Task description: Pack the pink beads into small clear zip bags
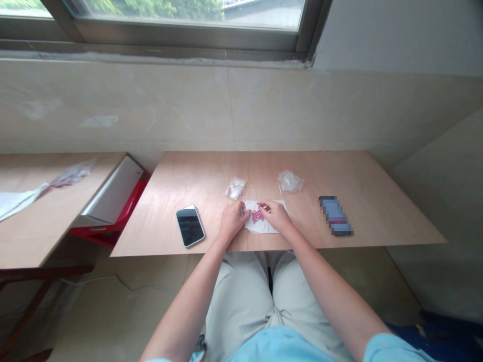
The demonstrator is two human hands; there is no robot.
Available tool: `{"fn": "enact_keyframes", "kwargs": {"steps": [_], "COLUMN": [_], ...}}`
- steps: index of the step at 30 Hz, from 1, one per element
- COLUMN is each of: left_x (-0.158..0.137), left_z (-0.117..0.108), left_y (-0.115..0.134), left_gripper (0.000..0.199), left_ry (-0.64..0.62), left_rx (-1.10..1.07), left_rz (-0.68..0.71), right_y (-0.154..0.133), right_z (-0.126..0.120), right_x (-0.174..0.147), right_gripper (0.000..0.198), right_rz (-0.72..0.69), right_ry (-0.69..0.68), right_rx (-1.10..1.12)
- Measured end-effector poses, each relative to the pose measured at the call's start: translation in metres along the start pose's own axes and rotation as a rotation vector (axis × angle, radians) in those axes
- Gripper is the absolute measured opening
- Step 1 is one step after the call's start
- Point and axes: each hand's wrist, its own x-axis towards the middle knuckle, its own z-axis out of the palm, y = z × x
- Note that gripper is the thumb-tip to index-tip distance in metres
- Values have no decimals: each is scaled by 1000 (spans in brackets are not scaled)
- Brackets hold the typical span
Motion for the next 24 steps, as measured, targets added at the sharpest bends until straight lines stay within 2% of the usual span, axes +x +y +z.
{"fn": "enact_keyframes", "kwargs": {"steps": [4, 8, 17, 21, 24], "left_x": [-1, -2, -3, -3, -3], "left_z": [0, -1, -2, -1, 0], "left_y": [1, 2, 3, 3, 3], "left_gripper": [15, 15, 13, 14, 14], "left_ry": [2, 8, 6, 7, 3], "left_rx": [10, 4, 14, 33, 37], "left_rz": [-6, 2, -7, -13, -5], "right_y": [20, 25, 24, 21, 8], "right_z": [-23, -30, -24, -20, -5], "right_x": [-10, -19, -22, -17, -9], "right_gripper": [22, 24, 15, 9, 10], "right_rz": [55, -8, -27, 24, 82], "right_ry": [6, -57, -60, 40, 121], "right_rx": [-117, -159, -207, -127, -27]}}
